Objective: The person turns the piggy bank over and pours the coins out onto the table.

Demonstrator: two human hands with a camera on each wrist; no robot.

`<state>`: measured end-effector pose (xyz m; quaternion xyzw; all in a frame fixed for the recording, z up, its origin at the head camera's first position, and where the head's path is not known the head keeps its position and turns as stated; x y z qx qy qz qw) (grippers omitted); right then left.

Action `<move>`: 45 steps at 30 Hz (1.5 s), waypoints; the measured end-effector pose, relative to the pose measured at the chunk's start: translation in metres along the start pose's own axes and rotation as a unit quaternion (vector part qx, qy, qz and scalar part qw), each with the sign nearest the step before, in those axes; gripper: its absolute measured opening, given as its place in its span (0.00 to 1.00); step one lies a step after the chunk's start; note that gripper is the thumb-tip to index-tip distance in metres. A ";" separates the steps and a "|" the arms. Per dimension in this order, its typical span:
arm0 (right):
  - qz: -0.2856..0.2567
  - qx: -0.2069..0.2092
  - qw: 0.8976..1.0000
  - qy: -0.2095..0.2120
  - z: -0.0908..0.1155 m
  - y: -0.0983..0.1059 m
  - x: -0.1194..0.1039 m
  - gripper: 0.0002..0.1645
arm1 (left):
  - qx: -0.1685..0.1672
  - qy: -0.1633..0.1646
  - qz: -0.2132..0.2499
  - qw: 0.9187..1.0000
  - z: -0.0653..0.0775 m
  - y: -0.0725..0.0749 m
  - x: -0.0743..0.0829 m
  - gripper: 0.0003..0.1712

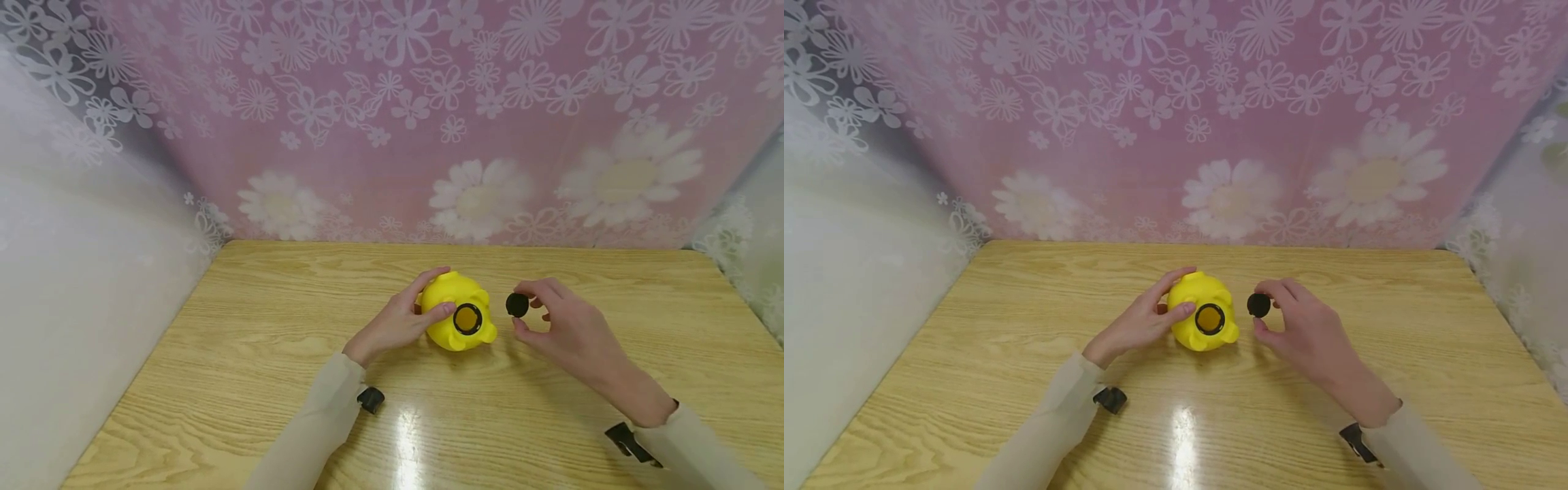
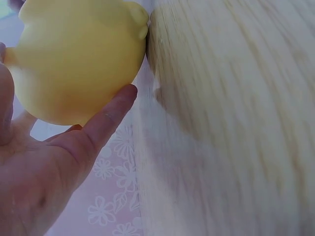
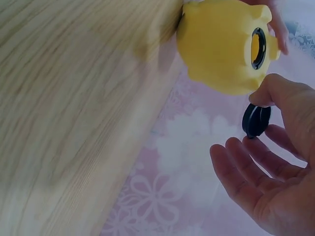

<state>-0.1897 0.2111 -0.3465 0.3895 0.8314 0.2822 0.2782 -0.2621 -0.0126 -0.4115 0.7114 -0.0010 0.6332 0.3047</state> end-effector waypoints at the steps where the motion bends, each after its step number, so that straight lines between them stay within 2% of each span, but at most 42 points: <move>1: 0.000 0.001 1.000 0.000 0.001 0.001 0.003 0.28 | 0.000 0.000 -0.001 1.000 0.000 0.000 0.000 0.33; 7: 0.013 -0.020 1.000 -0.007 0.008 0.003 0.021 0.29 | -0.004 -0.001 0.008 1.000 0.000 0.001 0.000 0.33; 13: 0.025 -0.078 0.996 -0.032 0.019 -0.001 0.042 0.29 | -0.011 -0.001 0.017 1.000 -0.001 0.002 -0.002 0.32; 20: 0.023 -0.191 0.975 -0.110 0.030 -0.009 0.066 0.25 | -0.029 -0.011 0.032 0.999 -0.007 0.003 -0.003 0.29; 26: 0.017 -0.236 0.964 -0.124 0.037 -0.012 0.079 0.21 | -0.051 -0.025 0.045 0.997 -0.009 0.004 -0.001 0.30; 38: 0.010 -0.278 0.952 -0.129 0.046 -0.015 0.092 0.21 | -0.066 -0.029 0.069 0.995 -0.010 0.002 -0.001 0.29; 45: 0.008 -0.293 0.945 -0.143 0.045 -0.016 0.098 0.22 | -0.063 -0.032 0.063 0.996 -0.009 0.002 -0.001 0.30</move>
Point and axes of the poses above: each hand's wrist, its own z-axis away from the middle knuckle, its own y-axis out of the back of the hand, x = y × z, the point moved 6 cm from there along -z, towards the middle knuckle, and after that the axes turned 8 degrees about x, right-handed, at the moved point
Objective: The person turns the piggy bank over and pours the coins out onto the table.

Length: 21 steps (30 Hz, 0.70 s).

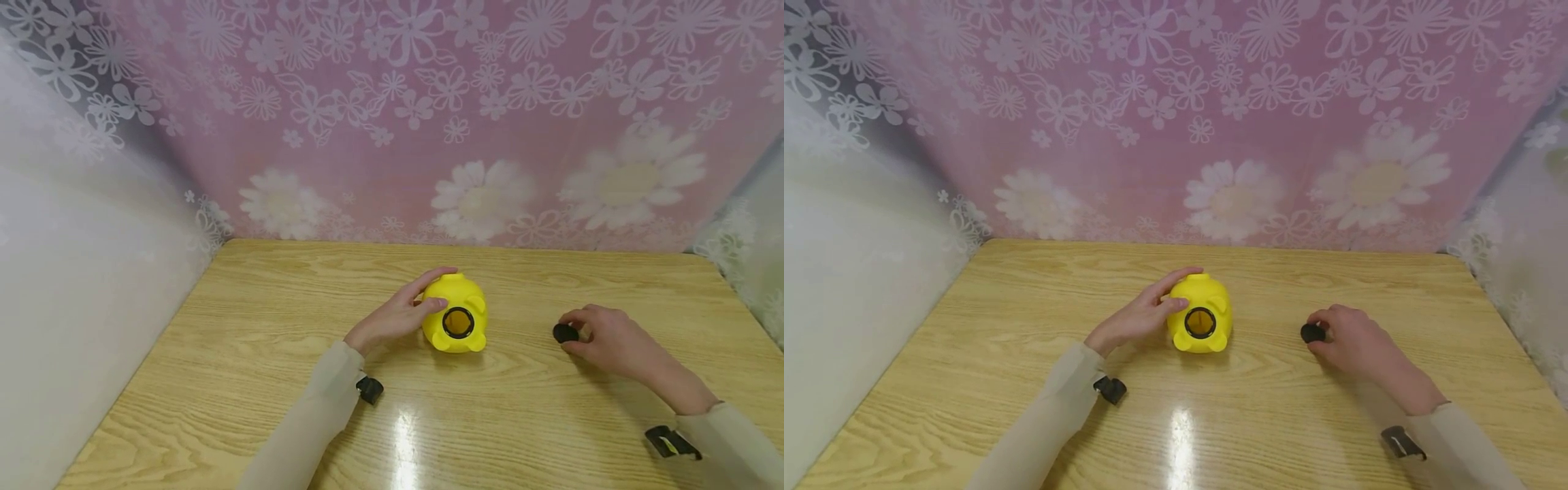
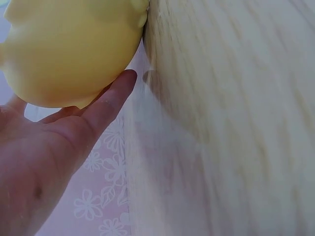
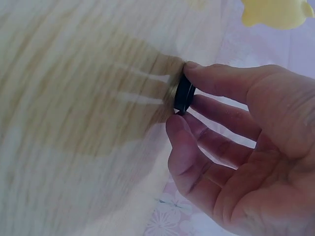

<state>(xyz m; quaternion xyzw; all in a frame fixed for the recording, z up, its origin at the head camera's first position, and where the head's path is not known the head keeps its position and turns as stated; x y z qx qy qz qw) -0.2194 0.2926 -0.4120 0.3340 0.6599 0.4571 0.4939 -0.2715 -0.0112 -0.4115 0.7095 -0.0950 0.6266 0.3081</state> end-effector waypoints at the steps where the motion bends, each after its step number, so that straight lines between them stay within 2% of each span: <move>1: -0.001 -0.002 1.000 -0.003 0.000 0.000 0.000 0.22 | 0.000 0.000 -0.001 1.000 0.000 0.000 0.000 0.30; 8: -0.005 -0.002 1.000 -0.003 0.001 0.003 0.000 0.24 | 0.000 -0.002 -0.003 1.000 -0.001 -0.001 0.002 0.29; 14: -0.023 0.056 0.998 -0.013 0.001 0.012 -0.014 0.22 | 0.002 -0.002 -0.002 1.000 -0.001 0.000 0.002 0.29; 16: -0.055 0.065 0.996 -0.024 0.000 0.013 -0.023 0.22 | 0.005 0.000 0.000 1.000 0.000 0.001 0.001 0.28; 18: -0.106 0.051 0.992 -0.047 0.000 0.011 -0.030 0.24 | 0.007 0.000 -0.001 1.000 0.000 0.002 0.001 0.28; 21: -0.204 0.008 0.975 -0.093 -0.001 0.005 -0.040 0.29 | 0.008 -0.006 -0.003 1.000 0.000 0.000 0.000 0.28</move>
Point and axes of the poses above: each hand's wrist, its own z-axis away from the middle knuckle, its own y-axis out of the back of the hand, x = y × z, the point moved 6 cm from there along -z, towards the middle knuckle, and after that the axes turned 8 degrees about x, right-handed, at the moved point
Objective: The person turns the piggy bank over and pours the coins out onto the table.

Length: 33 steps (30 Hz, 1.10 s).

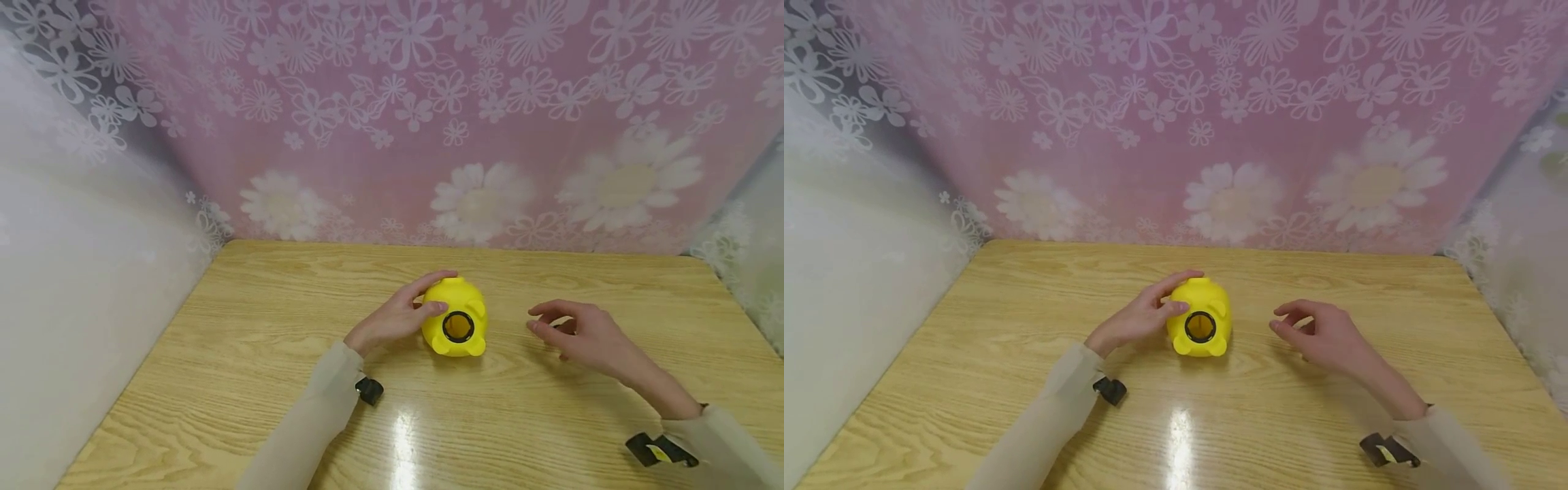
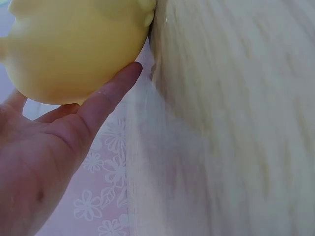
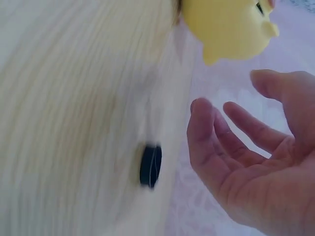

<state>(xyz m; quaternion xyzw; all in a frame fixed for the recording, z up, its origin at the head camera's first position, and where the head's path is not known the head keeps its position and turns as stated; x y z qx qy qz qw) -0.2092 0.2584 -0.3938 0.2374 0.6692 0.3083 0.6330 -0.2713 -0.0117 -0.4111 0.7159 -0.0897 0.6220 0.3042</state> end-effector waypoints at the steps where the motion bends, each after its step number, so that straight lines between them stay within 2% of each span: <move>1: -0.032 -0.013 0.999 -0.018 0.000 -0.003 -0.001 0.31 | 0.000 -0.004 0.000 1.000 0.000 -0.001 0.000 0.28; 3: -0.090 -0.034 0.994 -0.042 -0.001 -0.010 -0.005 0.33 | 0.002 -0.012 -0.005 1.000 0.000 -0.001 0.001 0.29; 7: -0.183 -0.068 0.979 -0.065 -0.004 -0.021 -0.013 0.37 | 0.001 -0.020 0.016 1.000 0.001 -0.004 0.004 0.32; 12: -0.247 -0.107 0.960 -0.075 -0.005 -0.034 -0.026 0.40 | 0.007 -0.024 0.026 0.999 0.004 -0.006 0.011 0.35; 14: -0.256 -0.114 0.958 -0.067 -0.005 -0.038 -0.031 0.40 | 0.008 -0.030 0.021 0.999 0.006 -0.007 0.015 0.36; 20: -0.252 -0.130 0.959 -0.024 -0.003 -0.042 -0.044 0.45 | -0.006 -0.056 0.023 0.998 0.008 -0.011 0.022 0.38; 27: -0.279 -0.138 0.950 0.004 -0.003 -0.046 -0.044 0.48 | -0.028 -0.082 0.021 0.996 0.010 -0.013 0.027 0.37; 30: -0.284 -0.119 0.951 0.026 -0.002 -0.046 -0.042 0.48 | -0.012 -0.082 0.022 0.996 0.009 -0.013 0.029 0.31; 33: -0.274 -0.084 0.956 0.061 -0.003 -0.043 -0.043 0.48 | 0.030 -0.061 0.047 0.997 0.006 -0.011 0.029 0.27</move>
Point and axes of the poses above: each hand's wrist, its own z-axis away from the middle knuckle, its own y-axis out of the back of the hand, x = y × z, the point moved 6 cm from there along -z, towards the middle knuckle, and after that the axes turned 8 degrees about x, right-handed, at the moved point
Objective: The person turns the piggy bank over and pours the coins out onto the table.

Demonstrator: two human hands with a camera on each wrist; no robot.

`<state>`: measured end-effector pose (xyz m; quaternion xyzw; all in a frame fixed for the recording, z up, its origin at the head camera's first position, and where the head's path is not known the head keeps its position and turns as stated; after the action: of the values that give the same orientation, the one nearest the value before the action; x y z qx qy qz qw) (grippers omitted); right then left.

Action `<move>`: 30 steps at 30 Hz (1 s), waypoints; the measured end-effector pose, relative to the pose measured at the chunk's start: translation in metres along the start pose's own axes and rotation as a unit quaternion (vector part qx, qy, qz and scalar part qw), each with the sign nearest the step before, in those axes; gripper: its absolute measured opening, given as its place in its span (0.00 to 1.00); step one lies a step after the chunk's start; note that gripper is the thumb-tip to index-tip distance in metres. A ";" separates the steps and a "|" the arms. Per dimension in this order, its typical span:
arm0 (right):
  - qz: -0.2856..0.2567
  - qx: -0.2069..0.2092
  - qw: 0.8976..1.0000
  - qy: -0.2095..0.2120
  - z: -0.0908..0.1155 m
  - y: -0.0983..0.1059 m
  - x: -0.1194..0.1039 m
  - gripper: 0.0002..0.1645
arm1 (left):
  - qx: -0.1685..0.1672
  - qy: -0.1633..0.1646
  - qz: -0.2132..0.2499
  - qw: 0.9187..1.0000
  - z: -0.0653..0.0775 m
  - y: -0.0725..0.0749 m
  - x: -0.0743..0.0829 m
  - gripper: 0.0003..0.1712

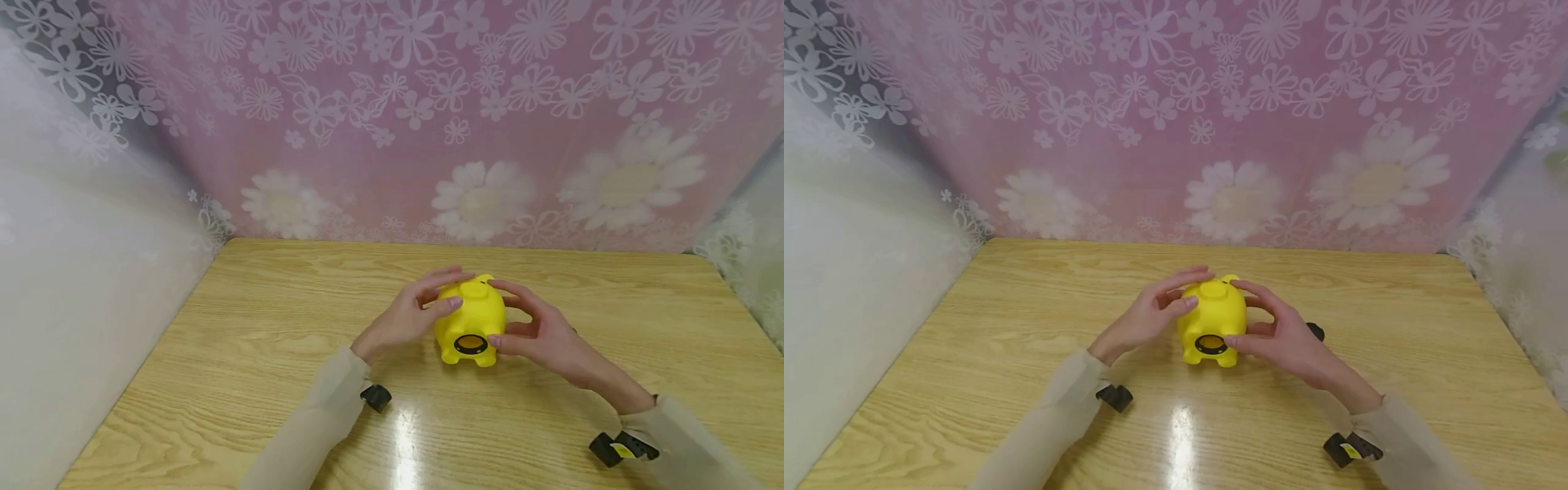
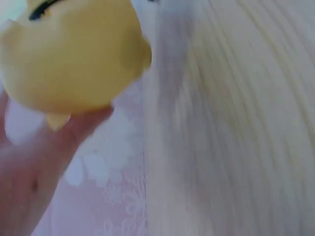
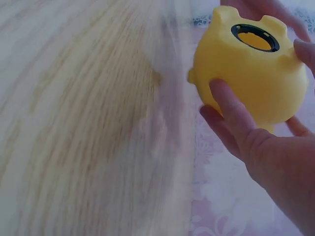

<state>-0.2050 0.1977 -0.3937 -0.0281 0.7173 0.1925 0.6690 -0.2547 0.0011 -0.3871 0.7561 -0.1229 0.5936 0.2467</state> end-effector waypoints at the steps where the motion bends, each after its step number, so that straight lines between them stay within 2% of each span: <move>1: 0.008 0.009 1.000 0.016 0.000 0.000 -0.002 0.49 | 0.017 0.011 0.014 1.000 -0.001 0.001 0.000 0.28; 4: 0.026 0.031 0.997 0.062 0.001 0.000 -0.007 0.50 | 0.055 0.049 0.056 0.996 -0.004 0.001 -0.002 0.31; 6: 0.030 0.040 0.995 0.082 0.002 -0.001 -0.009 0.50 | 0.067 0.068 0.074 0.993 -0.004 0.001 -0.002 0.33; 10: 0.028 0.049 0.992 0.117 0.006 -0.003 -0.011 0.51 | 0.045 0.077 0.081 0.993 -0.003 -0.004 0.000 0.33; 14: 0.023 0.054 0.987 0.148 0.010 -0.005 -0.013 0.53 | -0.004 0.077 0.075 0.994 0.000 -0.008 0.004 0.34; 16: 0.027 0.055 0.986 0.156 0.012 -0.006 -0.014 0.54 | -0.018 0.074 0.071 0.995 0.002 -0.008 0.006 0.34; 18: 0.035 0.058 0.985 0.159 0.012 -0.006 -0.015 0.54 | -0.019 0.069 0.068 0.995 0.003 -0.008 0.008 0.34; 23: 0.053 0.068 0.980 0.181 0.011 -0.005 -0.020 0.52 | 0.003 0.048 0.042 0.998 0.004 -0.004 0.011 0.34; 27: -0.016 0.072 0.977 0.200 0.009 0.001 -0.025 0.49 | 0.010 0.033 0.042 0.999 0.005 -0.004 0.014 0.36; 30: -0.065 0.072 0.978 0.187 0.008 0.007 -0.025 0.47 | 0.011 0.012 0.048 0.999 0.005 -0.003 0.018 0.38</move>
<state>-0.1975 0.2015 -0.3679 -0.0620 0.8383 0.0879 0.5344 -0.2441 0.0030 -0.3714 0.7449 -0.1494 0.6151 0.2107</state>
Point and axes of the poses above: each hand's wrist, its own z-axis away from the middle knuckle, its own y-axis out of the back of the hand, x = y × z, the point moved 6 cm from there along -z, towards the middle knuckle, and after that the axes turned 8 degrees about x, right-handed, at the moved point
